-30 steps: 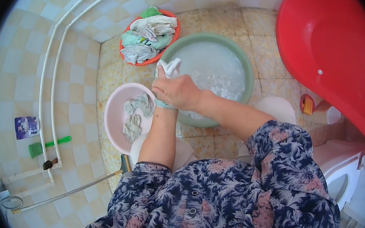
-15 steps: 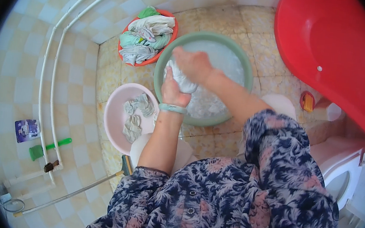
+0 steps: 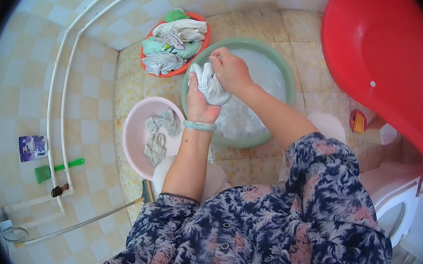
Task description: The person washes clothes by hand, scrubbing them in a basin of soapy water and moving them to another basin.
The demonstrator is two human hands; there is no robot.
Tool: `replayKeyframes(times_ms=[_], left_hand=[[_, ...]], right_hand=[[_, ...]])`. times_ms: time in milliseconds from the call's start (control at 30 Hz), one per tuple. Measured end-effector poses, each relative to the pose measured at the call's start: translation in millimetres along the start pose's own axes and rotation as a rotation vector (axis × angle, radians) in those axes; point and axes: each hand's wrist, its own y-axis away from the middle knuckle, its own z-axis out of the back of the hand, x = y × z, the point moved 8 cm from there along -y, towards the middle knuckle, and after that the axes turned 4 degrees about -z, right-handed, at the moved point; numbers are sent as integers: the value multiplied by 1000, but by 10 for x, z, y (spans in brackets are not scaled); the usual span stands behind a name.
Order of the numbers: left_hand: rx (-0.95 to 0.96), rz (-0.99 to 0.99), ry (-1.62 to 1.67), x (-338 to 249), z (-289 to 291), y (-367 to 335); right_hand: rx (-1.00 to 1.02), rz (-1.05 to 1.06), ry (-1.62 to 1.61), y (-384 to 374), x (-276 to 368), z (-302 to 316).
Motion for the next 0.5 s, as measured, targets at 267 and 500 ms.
replayKeyframes(times_ms=[267, 500], left_hand=[[27, -127, 67, -245, 139, -88], [219, -130, 53, -302, -186, 28]], right_hand=[[-14, -241, -539, 41, 316, 207], [75, -141, -449, 165, 346, 135]])
